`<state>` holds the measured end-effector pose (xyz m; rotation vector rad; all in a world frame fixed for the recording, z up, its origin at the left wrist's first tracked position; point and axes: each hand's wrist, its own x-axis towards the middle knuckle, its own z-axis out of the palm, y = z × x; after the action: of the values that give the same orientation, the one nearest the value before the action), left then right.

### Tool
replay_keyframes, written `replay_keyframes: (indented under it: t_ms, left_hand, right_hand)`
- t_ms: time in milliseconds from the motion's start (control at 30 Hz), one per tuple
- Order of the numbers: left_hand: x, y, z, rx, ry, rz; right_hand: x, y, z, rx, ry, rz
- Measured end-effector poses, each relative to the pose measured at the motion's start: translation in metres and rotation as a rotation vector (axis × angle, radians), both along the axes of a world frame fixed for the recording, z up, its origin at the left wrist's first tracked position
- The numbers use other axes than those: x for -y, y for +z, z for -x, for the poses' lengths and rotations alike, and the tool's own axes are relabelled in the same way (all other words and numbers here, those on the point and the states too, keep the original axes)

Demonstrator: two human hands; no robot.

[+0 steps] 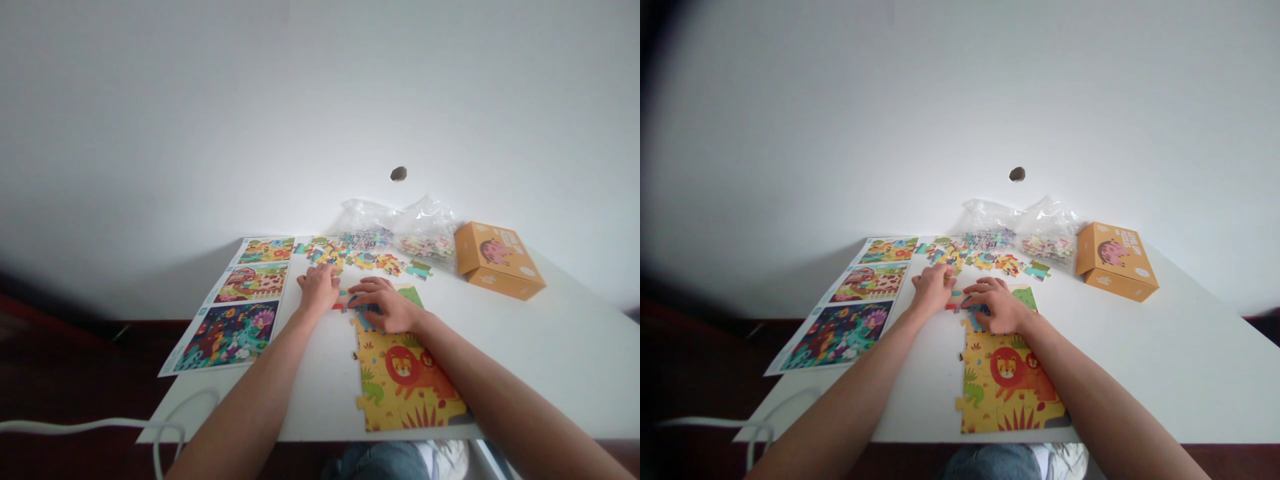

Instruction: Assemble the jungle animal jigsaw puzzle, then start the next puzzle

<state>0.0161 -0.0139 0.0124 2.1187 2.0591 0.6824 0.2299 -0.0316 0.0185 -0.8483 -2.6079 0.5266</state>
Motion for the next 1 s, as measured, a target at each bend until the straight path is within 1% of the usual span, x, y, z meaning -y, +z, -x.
replay_keyframes:
  t_ms: [100,167,267,467,700,1000]
  left_hand:
    - [-0.0024,0.0,0.0041,-0.043,0.187,-0.004]
    - [-0.0037,0.0005,0.0064,-0.066,0.235,0.033]
    - [-0.0045,0.0011,0.0079,-0.076,0.232,0.085]
    - [-0.0057,0.0008,0.0069,-0.083,0.259,0.095]
    - [-0.0073,-0.0014,0.0085,-0.083,0.272,0.077]
    - [-0.0076,-0.0024,0.0084,-0.073,0.268,0.069]
  right_hand:
    - [-0.0011,-0.0011,-0.0022,0.022,-0.017,0.02]
    - [-0.0011,-0.0007,-0.003,0.021,-0.021,0.018]
    - [-0.0011,-0.0004,-0.0031,0.017,-0.02,0.014]
    - [-0.0027,-0.0038,-0.0029,0.002,-0.025,0.0]
    - [-0.0033,-0.006,-0.0041,-0.027,-0.131,-0.056]
    - [-0.0008,-0.0065,-0.0042,0.003,-0.12,-0.044]
